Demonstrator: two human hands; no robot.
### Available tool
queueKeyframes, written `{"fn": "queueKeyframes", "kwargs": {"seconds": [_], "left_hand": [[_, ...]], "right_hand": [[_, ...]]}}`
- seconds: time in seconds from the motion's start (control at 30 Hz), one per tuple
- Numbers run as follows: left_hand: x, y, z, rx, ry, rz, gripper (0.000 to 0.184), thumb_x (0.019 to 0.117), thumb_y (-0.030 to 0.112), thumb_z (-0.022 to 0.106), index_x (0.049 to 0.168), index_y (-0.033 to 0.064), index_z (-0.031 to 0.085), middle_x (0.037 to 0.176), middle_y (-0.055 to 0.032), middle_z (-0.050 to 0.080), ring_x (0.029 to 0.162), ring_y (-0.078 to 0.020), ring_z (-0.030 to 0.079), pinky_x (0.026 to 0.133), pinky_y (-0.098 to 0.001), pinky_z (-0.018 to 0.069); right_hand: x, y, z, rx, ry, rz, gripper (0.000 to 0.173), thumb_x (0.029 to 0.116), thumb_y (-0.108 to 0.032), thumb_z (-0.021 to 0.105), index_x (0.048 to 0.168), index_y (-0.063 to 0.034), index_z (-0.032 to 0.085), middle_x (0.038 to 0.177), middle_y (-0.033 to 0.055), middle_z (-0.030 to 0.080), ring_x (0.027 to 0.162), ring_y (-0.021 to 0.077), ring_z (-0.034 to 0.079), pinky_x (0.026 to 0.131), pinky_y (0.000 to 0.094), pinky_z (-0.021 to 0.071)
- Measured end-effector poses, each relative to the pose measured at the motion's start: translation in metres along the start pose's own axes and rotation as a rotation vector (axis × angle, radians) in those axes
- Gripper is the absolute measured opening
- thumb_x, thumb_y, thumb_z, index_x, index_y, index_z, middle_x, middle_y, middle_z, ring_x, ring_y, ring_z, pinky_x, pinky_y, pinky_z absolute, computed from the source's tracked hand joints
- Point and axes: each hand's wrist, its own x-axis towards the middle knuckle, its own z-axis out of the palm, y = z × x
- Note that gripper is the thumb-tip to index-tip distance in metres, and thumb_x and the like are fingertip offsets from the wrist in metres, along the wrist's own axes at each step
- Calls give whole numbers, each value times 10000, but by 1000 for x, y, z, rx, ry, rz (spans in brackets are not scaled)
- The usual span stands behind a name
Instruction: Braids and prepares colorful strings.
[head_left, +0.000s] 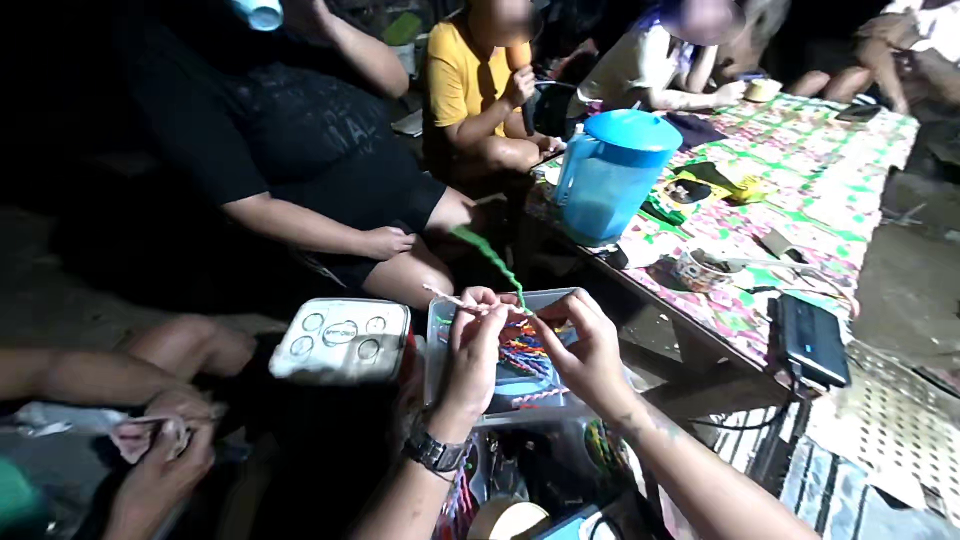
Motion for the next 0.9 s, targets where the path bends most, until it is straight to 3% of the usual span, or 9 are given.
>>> {"fn": "queueKeyframes", "kwargs": {"seconds": [0.1, 0.27, 0.53, 0.63, 0.73, 0.9], "left_hand": [[-6, 5, -10, 8, 7, 51, 64, 988, 34, 580, 1052, 37, 581, 979, -36, 670, 913, -126, 678, 879, -344, 585], [-11, 16, -19, -40, 78, 21, 93, 979, -30, 540, 995, 46, 591, 937, -43, 705, 872, -132, 701, 842, -321, 596], [-16, 15, -16, -97, 63, 30, 145, 951, -33, 580, 1051, 71, 594, 939, -42, 709, 801, -110, 693, 751, -269, 601], [-14, 9, -12, -58, 46, 62, 138, 948, -47, 580, 1040, 50, 613, 912, -34, 693, 790, -102, 682, 754, -273, 602], [-12, 2, -5, -8, 38, 63, 113, 937, -53, 593, 998, 41, 612, 894, -29, 692, 810, -106, 689, 790, -299, 606], [-8, -11, 6, 47, -26, 101, 116, 911, -42, 650, 948, 65, 626, 903, -21, 693, 822, -96, 683, 773, -279, 595]], "right_hand": [[-1, -5, 8, 75, -36, -37, 157, 950, -224, 678, 930, -82, 741, 864, 5, 681, 851, 76, 629, 864, 322, 505], [1, -18, 15, 423, -200, 151, 195, 1011, -196, 599, 939, -47, 702, 890, -30, 656, 833, -24, 610, 783, 161, 520], [5, -26, 12, 845, -358, 408, 268, 1072, -137, 434, 904, -108, 641, 806, -107, 635, 751, -26, 599, 741, 183, 522], [4, -19, 5, 835, -407, 428, 238, 1063, -141, 473, 940, -80, 668, 862, -71, 680, 800, -6, 636, 780, 204, 545], [1, -11, -2, 649, -351, 350, 194, 1020, -186, 595, 974, -54, 730, 921, -37, 704, 834, -31, 641, 782, 164, 540], [-2, -2, -18, 494, -226, 309, 159, 948, -224, 705, 928, -74, 753, 884, -36, 693, 808, -39, 636, 756, 133, 534]]}}
